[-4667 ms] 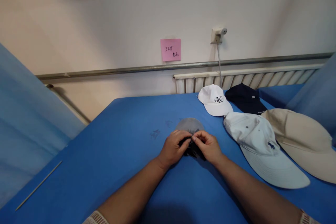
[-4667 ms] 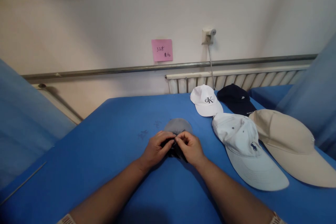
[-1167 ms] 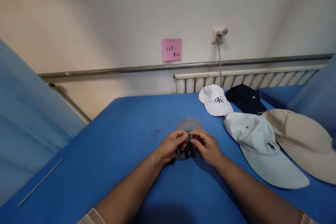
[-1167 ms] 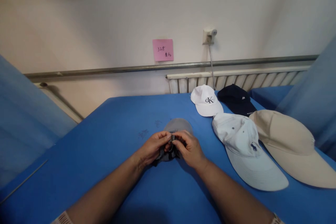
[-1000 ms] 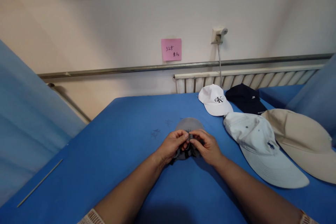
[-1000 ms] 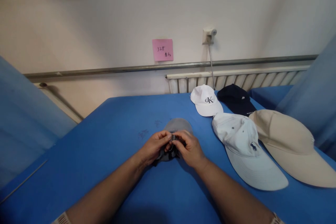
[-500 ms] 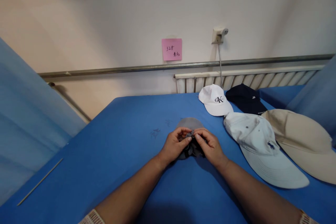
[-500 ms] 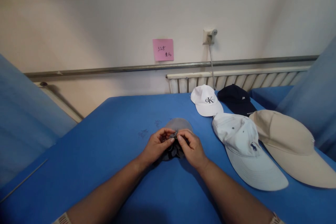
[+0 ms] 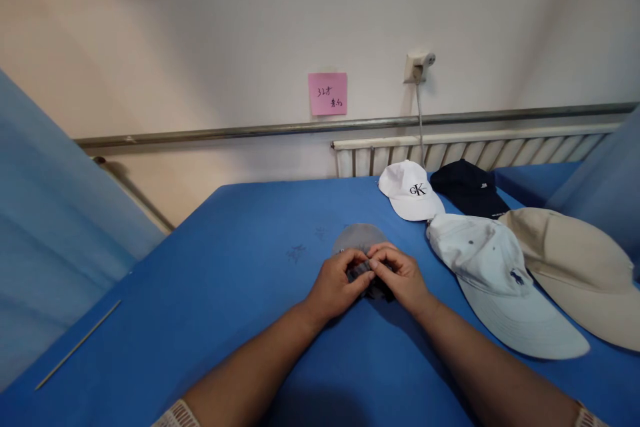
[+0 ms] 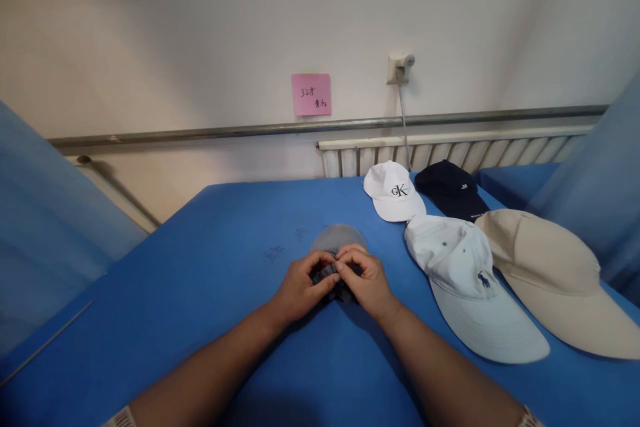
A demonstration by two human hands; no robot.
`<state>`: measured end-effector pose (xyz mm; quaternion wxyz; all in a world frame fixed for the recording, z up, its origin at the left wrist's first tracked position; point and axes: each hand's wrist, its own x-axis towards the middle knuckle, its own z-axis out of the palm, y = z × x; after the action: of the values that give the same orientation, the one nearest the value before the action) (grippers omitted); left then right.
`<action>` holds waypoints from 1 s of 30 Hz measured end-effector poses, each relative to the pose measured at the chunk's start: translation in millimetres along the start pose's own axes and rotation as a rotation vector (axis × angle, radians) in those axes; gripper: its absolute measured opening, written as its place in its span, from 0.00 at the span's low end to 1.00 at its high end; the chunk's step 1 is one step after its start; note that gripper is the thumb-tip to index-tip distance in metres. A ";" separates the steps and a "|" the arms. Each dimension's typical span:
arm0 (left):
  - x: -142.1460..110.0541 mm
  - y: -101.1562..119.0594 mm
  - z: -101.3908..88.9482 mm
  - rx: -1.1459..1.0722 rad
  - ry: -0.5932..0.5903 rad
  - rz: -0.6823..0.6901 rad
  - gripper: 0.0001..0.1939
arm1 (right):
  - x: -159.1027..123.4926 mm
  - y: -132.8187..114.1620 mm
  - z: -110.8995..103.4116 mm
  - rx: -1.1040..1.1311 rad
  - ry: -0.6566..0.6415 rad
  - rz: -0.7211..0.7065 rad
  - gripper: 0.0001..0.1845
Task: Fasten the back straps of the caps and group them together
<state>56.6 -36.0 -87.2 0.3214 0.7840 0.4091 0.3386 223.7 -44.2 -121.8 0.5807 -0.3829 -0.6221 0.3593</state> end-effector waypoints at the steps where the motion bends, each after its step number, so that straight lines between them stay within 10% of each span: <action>1: -0.2 0.4 0.1 0.020 0.009 0.002 0.10 | 0.0 0.1 0.1 0.009 0.006 -0.001 0.07; 15: 1.2 -1.2 -1.5 -0.027 0.054 -0.032 0.08 | 0.4 2.1 -3.9 0.072 0.215 0.112 0.11; 30: -0.8 8.7 -7.5 -0.568 0.108 -0.265 0.14 | -1.8 0.1 3.1 0.122 -0.202 0.127 0.15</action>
<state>53.9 -38.9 -76.4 0.5468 0.5835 0.4133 0.4356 220.7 -45.8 -122.9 0.5133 -0.3473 -0.6289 0.4695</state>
